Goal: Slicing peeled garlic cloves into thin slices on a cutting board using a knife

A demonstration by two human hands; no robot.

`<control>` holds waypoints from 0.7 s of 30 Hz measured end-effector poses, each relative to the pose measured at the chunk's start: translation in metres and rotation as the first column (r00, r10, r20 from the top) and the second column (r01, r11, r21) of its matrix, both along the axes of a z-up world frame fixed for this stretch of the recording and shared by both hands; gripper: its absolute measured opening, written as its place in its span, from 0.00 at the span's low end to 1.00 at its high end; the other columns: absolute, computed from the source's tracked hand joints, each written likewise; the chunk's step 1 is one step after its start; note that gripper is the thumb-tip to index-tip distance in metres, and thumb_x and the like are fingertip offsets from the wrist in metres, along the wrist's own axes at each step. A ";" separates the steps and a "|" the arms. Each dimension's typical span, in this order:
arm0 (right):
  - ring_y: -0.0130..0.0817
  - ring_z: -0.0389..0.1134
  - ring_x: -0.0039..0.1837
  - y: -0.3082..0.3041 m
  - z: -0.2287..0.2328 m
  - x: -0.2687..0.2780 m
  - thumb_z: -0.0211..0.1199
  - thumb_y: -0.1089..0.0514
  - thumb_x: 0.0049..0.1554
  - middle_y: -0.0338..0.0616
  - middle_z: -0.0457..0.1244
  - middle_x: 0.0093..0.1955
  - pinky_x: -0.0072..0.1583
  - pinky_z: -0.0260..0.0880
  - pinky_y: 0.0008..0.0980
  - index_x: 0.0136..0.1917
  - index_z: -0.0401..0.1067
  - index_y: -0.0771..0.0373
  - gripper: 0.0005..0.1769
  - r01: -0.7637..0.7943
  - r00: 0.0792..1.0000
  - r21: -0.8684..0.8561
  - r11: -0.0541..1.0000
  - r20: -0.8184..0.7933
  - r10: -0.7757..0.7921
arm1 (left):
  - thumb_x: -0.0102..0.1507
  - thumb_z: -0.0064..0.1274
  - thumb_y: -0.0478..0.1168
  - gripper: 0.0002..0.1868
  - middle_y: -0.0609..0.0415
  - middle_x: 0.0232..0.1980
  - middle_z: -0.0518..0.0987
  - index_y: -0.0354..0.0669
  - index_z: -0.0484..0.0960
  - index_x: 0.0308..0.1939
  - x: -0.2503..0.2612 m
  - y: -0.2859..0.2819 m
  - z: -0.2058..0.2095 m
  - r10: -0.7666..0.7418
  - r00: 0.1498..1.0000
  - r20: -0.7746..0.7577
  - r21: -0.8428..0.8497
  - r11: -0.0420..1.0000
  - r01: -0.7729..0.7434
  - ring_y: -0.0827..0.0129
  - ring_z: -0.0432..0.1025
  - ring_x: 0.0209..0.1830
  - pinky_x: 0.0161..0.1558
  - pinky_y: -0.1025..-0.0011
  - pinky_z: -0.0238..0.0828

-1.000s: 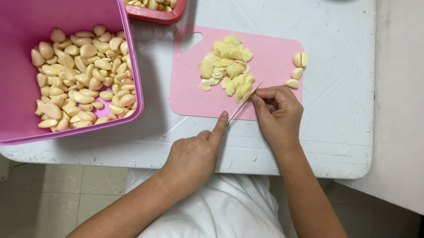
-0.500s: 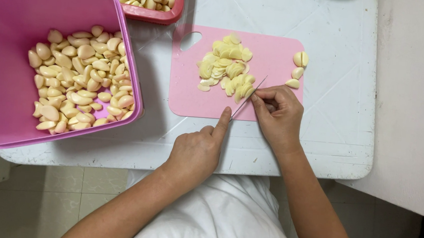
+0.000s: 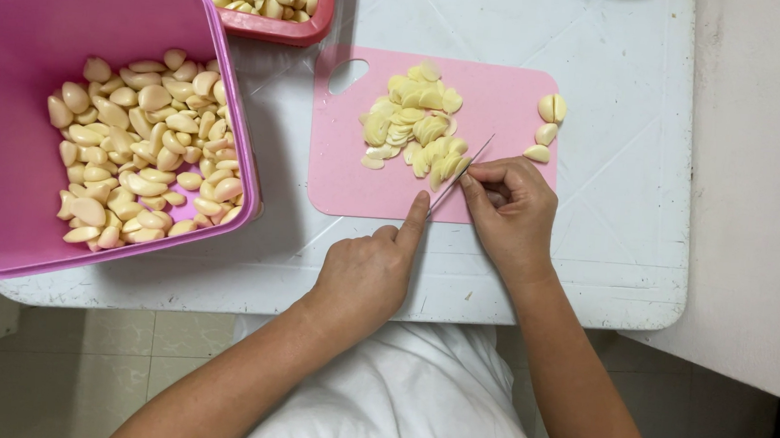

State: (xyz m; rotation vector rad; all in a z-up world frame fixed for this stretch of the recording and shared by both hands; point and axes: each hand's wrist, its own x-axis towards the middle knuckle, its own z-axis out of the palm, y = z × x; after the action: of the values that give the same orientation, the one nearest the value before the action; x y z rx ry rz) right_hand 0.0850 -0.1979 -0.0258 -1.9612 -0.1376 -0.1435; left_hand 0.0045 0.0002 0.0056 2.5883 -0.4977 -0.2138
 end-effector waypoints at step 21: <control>0.40 0.77 0.49 0.002 -0.001 0.001 0.73 0.73 0.56 0.48 0.63 0.50 0.50 0.81 0.28 0.51 0.79 0.69 0.10 -0.025 0.999 0.020 0.999 0.047 0.024 | 0.63 0.47 0.27 0.39 0.43 0.28 0.83 0.28 0.60 0.80 -0.005 0.006 -0.011 0.000 1.000 0.031 0.072 0.997 -0.002 0.55 0.81 0.20 0.21 0.54 0.79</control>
State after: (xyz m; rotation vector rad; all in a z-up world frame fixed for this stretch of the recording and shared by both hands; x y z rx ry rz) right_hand 0.0861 -0.1954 -0.0266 -1.9353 -0.1904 -0.1740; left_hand -0.0007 0.0065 -0.0057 2.6656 -0.5081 -0.1951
